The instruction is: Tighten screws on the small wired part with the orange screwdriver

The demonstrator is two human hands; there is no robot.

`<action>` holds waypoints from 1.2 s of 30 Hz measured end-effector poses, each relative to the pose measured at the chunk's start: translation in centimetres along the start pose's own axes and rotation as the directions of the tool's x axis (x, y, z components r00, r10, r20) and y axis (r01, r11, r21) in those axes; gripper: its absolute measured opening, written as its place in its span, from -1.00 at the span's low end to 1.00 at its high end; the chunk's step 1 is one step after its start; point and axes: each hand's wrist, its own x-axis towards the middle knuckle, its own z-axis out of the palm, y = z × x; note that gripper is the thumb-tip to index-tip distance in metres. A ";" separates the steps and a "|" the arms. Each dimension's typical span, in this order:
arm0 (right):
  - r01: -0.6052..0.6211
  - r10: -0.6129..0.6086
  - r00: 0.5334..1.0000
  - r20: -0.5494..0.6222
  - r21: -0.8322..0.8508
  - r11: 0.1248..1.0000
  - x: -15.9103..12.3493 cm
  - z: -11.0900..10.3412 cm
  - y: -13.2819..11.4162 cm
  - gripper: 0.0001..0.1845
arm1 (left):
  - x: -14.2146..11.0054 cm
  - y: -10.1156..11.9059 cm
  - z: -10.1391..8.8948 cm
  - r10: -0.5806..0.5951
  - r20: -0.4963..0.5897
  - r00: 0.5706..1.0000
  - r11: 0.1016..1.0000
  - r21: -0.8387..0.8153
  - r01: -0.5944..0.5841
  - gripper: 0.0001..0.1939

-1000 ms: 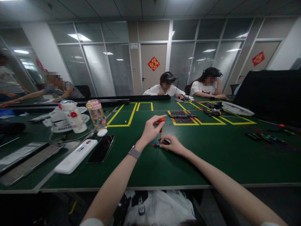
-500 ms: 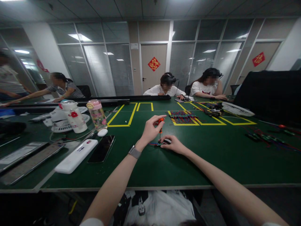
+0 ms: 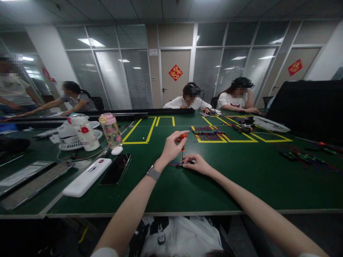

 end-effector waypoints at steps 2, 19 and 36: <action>-0.004 0.004 1.000 -0.010 -0.006 1.000 0.1 0.0 0.2 -0.66 | 0.0 -0.1 0.0 -0.003 -0.001 1.000 1.000 0.005 0.003 -0.70; -0.015 0.020 0.999 -0.050 0.104 0.994 0.6 0.0 0.9 -0.38 | -0.1 -0.2 0.0 -0.004 0.005 1.000 1.000 0.010 0.004 -0.66; -0.042 0.045 0.998 -0.050 0.056 0.998 0.4 -0.3 0.5 -0.48 | 0.0 -0.4 0.1 0.001 -0.008 1.000 1.000 0.006 0.000 -0.69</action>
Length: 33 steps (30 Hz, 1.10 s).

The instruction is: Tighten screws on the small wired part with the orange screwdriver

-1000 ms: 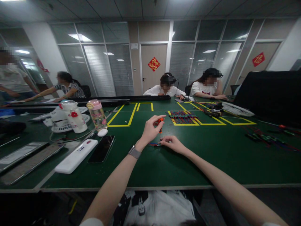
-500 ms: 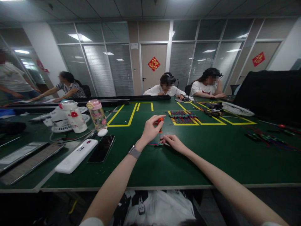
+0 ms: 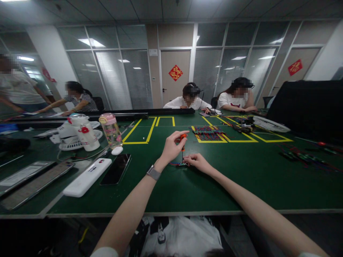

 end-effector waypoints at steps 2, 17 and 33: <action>0.000 0.000 1.000 0.002 -0.001 1.000 0.0 0.0 0.1 -0.47 | 0.0 -0.1 0.0 0.001 0.000 1.000 1.000 -0.005 -0.001 -0.69; -0.004 0.004 1.000 -0.008 0.013 1.000 -0.1 0.1 -0.2 -0.50 | 0.0 0.3 -0.2 -0.004 -0.026 1.000 1.000 0.018 0.004 -0.74; 0.010 -0.009 1.000 0.017 -0.039 0.999 0.0 0.0 0.4 -0.57 | -0.3 0.8 -0.1 0.082 -0.048 0.995 0.971 0.229 -0.069 -0.77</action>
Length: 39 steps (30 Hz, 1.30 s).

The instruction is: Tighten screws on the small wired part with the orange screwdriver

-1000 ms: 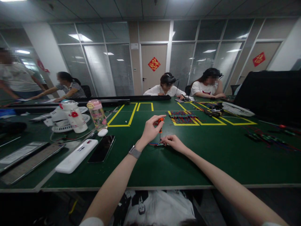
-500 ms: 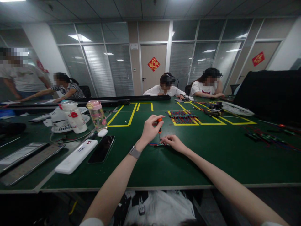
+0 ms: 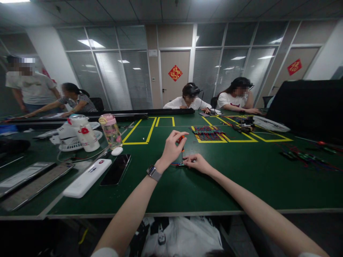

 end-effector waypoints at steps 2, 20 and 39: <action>0.000 0.000 1.000 0.001 -0.006 1.000 0.0 0.0 -0.1 -0.58 | 0.0 0.1 0.0 0.000 -0.002 1.000 1.000 -0.001 0.000 -0.77; 0.011 -0.011 1.000 -0.011 -0.006 1.000 -0.1 0.1 -0.1 -0.61 | -0.1 -0.3 0.3 0.019 0.021 1.000 1.000 -0.019 -0.018 -0.63; 0.035 -0.034 0.999 0.033 -0.046 0.998 -0.1 -0.2 -0.3 -0.52 | 0.1 -0.5 0.1 -0.061 0.053 0.997 0.990 -0.127 0.068 -0.70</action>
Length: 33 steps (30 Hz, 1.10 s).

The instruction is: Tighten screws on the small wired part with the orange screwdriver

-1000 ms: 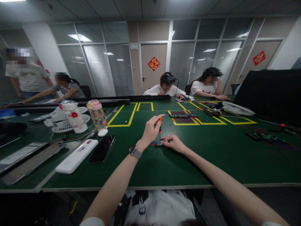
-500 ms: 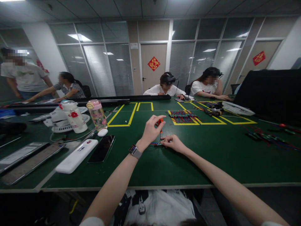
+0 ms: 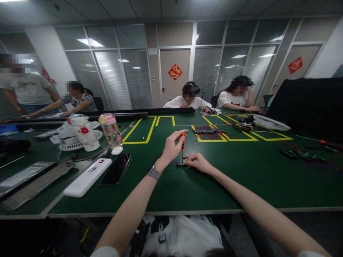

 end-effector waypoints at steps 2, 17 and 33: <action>0.003 -0.003 1.000 0.000 -0.001 1.000 0.0 0.0 0.0 -0.52 | 0.0 0.2 0.0 0.008 -0.002 1.000 1.000 0.017 -0.008 -0.70; 0.016 -0.017 1.000 -0.010 -0.100 0.995 0.0 -0.2 0.0 -0.58 | -0.1 0.2 0.1 -0.011 -0.017 1.000 1.000 -0.018 0.011 -0.71; 0.008 -0.007 1.000 0.004 -0.131 0.991 0.2 -0.3 0.0 -0.61 | 0.0 0.5 0.1 0.001 -0.099 0.995 0.999 0.040 0.003 -0.78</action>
